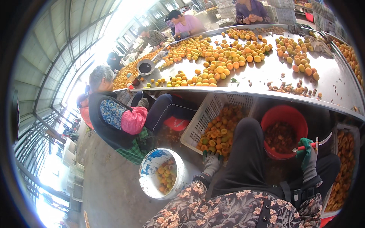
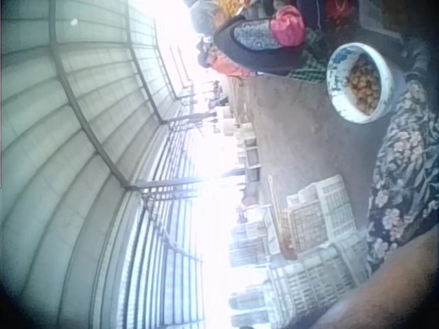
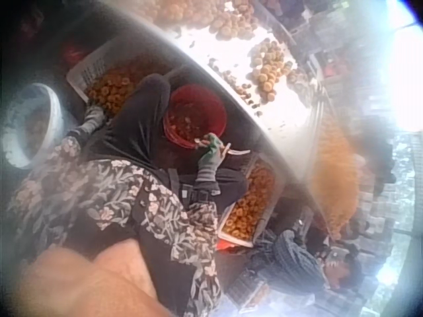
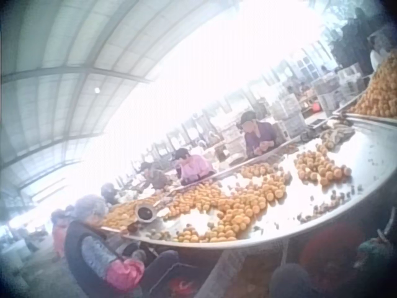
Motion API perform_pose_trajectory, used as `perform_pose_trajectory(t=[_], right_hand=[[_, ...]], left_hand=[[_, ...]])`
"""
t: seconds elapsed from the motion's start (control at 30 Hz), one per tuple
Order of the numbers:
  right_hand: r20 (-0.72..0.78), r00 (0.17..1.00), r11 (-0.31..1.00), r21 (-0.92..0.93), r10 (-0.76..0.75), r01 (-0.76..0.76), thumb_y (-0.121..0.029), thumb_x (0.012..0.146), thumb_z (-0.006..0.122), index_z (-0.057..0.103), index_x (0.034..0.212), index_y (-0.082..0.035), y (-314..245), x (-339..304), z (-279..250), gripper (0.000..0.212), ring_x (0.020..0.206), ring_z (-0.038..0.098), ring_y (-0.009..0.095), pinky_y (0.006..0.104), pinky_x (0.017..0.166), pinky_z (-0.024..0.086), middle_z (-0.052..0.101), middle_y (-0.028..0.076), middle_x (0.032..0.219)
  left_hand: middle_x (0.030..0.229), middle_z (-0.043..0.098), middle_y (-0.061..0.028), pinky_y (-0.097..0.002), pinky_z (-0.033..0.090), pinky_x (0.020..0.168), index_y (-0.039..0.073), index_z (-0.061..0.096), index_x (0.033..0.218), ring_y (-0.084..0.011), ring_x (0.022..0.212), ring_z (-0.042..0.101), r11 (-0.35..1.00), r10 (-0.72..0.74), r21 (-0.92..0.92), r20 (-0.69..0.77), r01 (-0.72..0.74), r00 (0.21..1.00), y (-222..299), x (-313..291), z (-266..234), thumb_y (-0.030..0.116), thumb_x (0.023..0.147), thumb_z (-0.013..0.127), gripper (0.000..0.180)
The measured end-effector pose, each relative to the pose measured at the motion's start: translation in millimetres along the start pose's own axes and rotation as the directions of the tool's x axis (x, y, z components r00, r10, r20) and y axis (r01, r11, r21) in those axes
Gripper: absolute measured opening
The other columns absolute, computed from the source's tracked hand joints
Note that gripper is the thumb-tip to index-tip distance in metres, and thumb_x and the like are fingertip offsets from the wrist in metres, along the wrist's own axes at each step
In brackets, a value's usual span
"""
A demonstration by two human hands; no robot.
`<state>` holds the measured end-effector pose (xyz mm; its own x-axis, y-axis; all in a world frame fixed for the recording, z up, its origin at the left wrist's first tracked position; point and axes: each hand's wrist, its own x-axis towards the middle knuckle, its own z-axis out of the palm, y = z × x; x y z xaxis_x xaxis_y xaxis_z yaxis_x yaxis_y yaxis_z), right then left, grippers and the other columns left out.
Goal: The person picks up an apricot from the table, cuts it open using a knife, and removes the pit. They place the pitted fruit into a red bowl and drop the pit onto the table, repeating these actions with additional apricots.
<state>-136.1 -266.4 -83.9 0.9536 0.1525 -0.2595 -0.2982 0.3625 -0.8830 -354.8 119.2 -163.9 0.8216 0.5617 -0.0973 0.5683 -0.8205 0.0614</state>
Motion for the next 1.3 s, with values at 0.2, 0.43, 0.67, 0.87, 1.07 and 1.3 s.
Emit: perform_pose_trajectory(t=[0.2,0.43,0.67,0.87,1.07,1.3], right_hand=[[0.074,0.997,0.999,0.008,0.034,-0.035,-0.016,0.089,0.066,0.063,0.101,-0.009,-2,-5,3,0.014,0.056,0.054,0.007,0.0213,0.046,0.044,0.061,0.001,0.083],[0.036,0.999,0.996,-0.083,0.023,-0.02,-0.018,0.088,0.066,0.063,0.1,-0.008,-6,-10,7,0.016,0.056,0.056,0.009,0.0235,0.046,0.045,0.062,0.003,0.083],[0.043,0.998,0.995,-0.092,0.048,-0.043,-0.018,0.088,0.066,0.063,0.101,-0.008,-5,-9,6,0.016,0.055,0.055,0.009,0.0237,0.045,0.045,0.062,0.003,0.083],[0.04,0.998,0.994,-0.098,0.047,-0.042,-0.017,0.088,0.066,0.064,0.1,-0.008,-2,-8,5,0.015,0.053,0.055,0.009,0.0238,0.045,0.045,0.063,0.003,0.082],[0.029,0.998,0.991,-0.123,0.062,-0.058,-0.017,0.088,0.066,0.063,0.1,-0.008,-3,-10,7,0.015,0.052,0.055,0.009,0.0242,0.044,0.045,0.063,0.003,0.082],[0.018,0.999,0.993,-0.104,0.051,-0.049,-0.016,0.087,0.066,0.062,0.099,-0.009,-5,-12,10,0.014,0.051,0.054,0.008,0.0238,0.043,0.044,0.062,0.003,0.08]], left_hand=[[0.12,0.062,-0.0143,-0.0472,0.014,0.117,0.012,0.067,0.109,-0.03,0.129,0.043,1.0,0.013,-0.013,-0.097,-0.014,0.995,-3,0,10,0.041,0.092,0.048,0.04],[0.115,0.064,-0.0142,-0.0483,0.016,0.117,0.011,0.068,0.106,-0.0311,0.128,0.044,1.0,0.013,-0.015,-0.15,-0.016,0.989,-6,3,21,0.041,0.091,0.049,0.039],[0.115,0.064,-0.0139,-0.0479,0.015,0.117,0.011,0.068,0.107,-0.0308,0.128,0.044,0.999,0.014,-0.038,-0.153,-0.02,0.988,-3,1,13,0.042,0.09,0.049,0.04],[0.121,0.062,-0.014,-0.0477,0.014,0.117,0.011,0.067,0.11,-0.0308,0.129,0.044,1.0,-0.005,-0.026,-0.026,0.004,1.0,1,-1,-2,0.042,0.091,0.048,0.041],[0.118,0.062,-0.014,-0.0467,0.014,0.117,0.011,0.068,0.108,-0.029,0.126,0.045,0.999,0.0,-0.034,-0.035,-0.001,0.999,0,0,-1,0.043,0.091,0.047,0.042],[0.118,0.062,-0.0138,-0.0462,0.015,0.116,0.011,0.068,0.108,-0.0281,0.125,0.045,1.0,-0.001,-0.017,-0.028,0.001,1.0,2,-1,-5,0.043,0.091,0.046,0.043]])
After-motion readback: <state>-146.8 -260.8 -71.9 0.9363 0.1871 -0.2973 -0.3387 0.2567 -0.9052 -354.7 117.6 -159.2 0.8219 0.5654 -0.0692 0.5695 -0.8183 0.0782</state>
